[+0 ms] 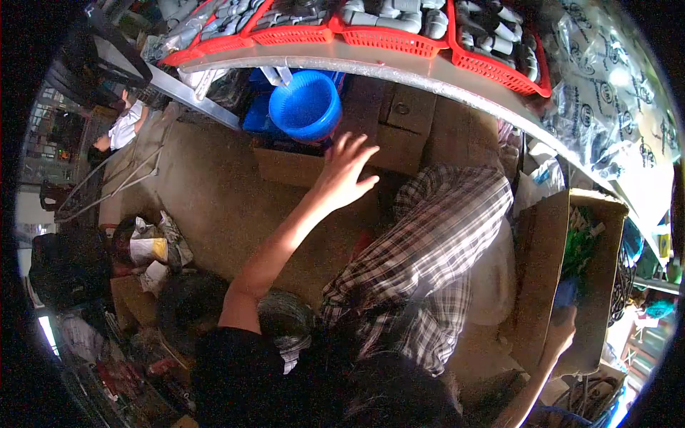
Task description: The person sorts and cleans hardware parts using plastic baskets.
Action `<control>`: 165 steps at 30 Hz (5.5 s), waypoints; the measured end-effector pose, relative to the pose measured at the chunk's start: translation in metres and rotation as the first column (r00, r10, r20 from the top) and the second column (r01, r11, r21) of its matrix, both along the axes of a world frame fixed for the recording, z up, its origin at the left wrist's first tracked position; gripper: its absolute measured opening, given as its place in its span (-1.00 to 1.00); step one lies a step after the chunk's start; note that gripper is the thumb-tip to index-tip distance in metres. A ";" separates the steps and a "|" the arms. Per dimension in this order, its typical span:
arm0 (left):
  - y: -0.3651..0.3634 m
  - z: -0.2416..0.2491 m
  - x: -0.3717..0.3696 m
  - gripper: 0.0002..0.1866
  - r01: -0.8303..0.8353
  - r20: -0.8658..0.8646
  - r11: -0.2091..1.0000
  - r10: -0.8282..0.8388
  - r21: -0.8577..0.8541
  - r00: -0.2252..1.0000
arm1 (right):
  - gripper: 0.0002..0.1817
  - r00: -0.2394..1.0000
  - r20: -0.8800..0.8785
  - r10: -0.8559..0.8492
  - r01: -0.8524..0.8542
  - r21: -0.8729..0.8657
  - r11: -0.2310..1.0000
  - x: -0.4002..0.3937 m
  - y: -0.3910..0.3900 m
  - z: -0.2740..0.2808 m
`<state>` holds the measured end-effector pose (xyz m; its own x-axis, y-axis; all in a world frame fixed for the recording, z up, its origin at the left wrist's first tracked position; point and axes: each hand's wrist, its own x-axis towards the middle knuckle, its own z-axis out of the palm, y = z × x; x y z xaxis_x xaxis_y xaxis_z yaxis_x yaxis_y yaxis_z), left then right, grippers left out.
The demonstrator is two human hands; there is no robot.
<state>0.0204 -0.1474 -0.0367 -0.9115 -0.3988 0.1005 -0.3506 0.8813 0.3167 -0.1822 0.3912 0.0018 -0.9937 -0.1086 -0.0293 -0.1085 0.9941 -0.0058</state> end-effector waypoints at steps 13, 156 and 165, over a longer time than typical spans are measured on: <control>0.123 0.051 -0.090 -0.43 0.395 -0.384 -0.386 0.109 0.834 0.917 | -0.65 0.847 -0.458 -0.270 -0.414 -0.887 0.205 0.050 -0.164 0.002; 0.086 0.101 -0.018 -0.51 0.295 -0.537 0.449 0.699 0.844 0.473 | -0.41 0.607 0.167 0.777 -0.054 -0.967 0.250 0.119 -0.252 0.087; 0.087 0.096 -0.021 -0.66 0.212 -0.416 0.358 0.773 0.909 0.480 | -0.43 0.551 0.244 0.798 -0.113 -0.926 0.361 0.121 -0.257 0.061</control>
<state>-0.0004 -0.0601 0.0594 -0.4364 -0.8996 0.0172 0.2880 -0.1216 0.9499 -0.0608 0.1346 0.0630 -0.5114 -0.8460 -0.1506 -0.1670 0.2697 -0.9483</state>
